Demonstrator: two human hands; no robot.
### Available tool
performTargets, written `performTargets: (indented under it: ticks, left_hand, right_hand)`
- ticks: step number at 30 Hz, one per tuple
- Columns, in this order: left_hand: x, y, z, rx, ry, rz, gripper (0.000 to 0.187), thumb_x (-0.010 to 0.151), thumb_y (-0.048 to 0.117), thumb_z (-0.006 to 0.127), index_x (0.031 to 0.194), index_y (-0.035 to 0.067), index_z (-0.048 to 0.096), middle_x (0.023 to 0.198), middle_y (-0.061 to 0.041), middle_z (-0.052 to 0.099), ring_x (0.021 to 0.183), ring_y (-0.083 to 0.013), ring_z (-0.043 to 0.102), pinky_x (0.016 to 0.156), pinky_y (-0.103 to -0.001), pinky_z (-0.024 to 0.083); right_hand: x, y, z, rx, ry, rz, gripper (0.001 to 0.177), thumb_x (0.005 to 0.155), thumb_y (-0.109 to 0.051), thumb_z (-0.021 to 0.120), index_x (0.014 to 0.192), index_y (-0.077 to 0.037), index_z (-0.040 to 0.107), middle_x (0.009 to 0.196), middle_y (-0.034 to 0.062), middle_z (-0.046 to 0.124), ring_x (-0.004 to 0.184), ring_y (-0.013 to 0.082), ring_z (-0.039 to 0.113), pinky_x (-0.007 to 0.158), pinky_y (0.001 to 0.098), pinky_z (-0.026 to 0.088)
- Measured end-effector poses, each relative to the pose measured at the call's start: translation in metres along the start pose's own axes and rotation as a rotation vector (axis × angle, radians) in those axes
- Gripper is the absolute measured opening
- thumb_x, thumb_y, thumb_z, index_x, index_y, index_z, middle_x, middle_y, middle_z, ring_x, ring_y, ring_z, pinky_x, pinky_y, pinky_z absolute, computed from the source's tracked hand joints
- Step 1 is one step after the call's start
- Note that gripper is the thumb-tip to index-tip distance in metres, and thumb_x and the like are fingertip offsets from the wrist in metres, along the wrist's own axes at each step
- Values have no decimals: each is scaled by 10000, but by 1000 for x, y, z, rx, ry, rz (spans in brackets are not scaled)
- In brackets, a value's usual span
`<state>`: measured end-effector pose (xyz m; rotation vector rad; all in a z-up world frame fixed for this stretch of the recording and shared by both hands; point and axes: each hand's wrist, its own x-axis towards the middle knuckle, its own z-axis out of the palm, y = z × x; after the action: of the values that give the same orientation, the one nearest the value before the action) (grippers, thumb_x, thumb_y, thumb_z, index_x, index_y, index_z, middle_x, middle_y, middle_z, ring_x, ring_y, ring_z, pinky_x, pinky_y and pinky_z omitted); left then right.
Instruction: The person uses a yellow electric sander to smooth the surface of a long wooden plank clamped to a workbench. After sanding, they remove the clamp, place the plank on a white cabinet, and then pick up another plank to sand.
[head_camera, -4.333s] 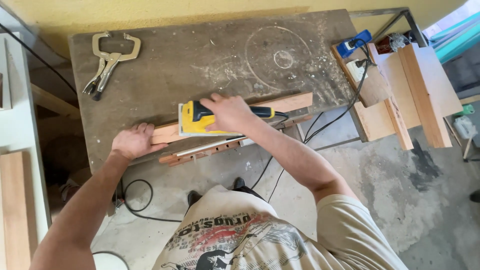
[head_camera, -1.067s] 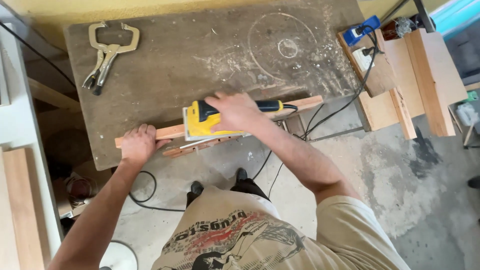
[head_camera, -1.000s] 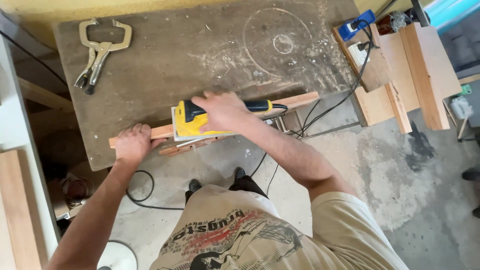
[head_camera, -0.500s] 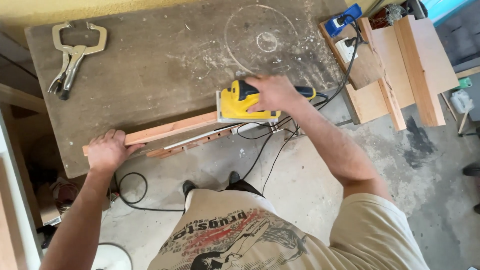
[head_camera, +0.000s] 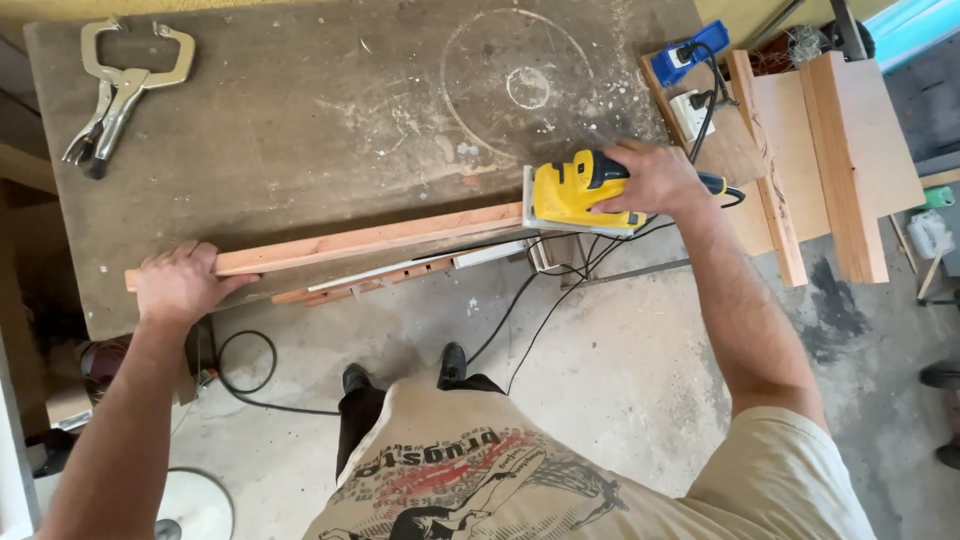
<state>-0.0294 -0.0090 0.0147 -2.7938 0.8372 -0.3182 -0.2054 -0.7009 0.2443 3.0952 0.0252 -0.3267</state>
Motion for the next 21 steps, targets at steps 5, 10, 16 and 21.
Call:
performTargets:
  ticks: [5, 10, 16, 21]
  left_hand:
    - [15, -1, -10, 3, -10, 43, 713, 753, 920, 569, 831, 216, 650, 875, 43, 696, 745, -179, 706, 716, -316, 554]
    - [7, -8, 16, -72, 265, 61, 668, 709, 884, 606, 837, 228, 607, 817, 36, 624, 756, -206, 734, 747, -356, 556]
    - [8, -9, 18, -139, 170, 65, 676, 726, 868, 589, 884, 211, 604, 879, 22, 636, 850, -229, 751, 826, -400, 556]
    - [6, -8, 15, -150, 99, 62, 653, 739, 838, 588, 910, 209, 619, 894, 21, 631, 842, -216, 736, 784, -386, 534]
  right_hand:
    - [17, -62, -1, -56, 1, -44, 925, 687, -751, 762, 1429, -231, 575, 1241, 55, 702, 955, 296, 729, 829, 505, 604]
    - [46, -135, 18, -123, 186, -93, 833, 611, -805, 742, 1302, -365, 589, 1158, -81, 684, 1003, 222, 738, 825, 397, 604]
    - [78, -240, 7, -125, 139, -126, 837, 608, -811, 735, 1310, -390, 567, 1118, -85, 657, 1007, 191, 730, 773, 390, 601]
    - [95, -323, -12, -74, 53, -167, 894, 652, -820, 733, 1394, -363, 532, 1146, -37, 656, 1010, 231, 729, 788, 449, 594]
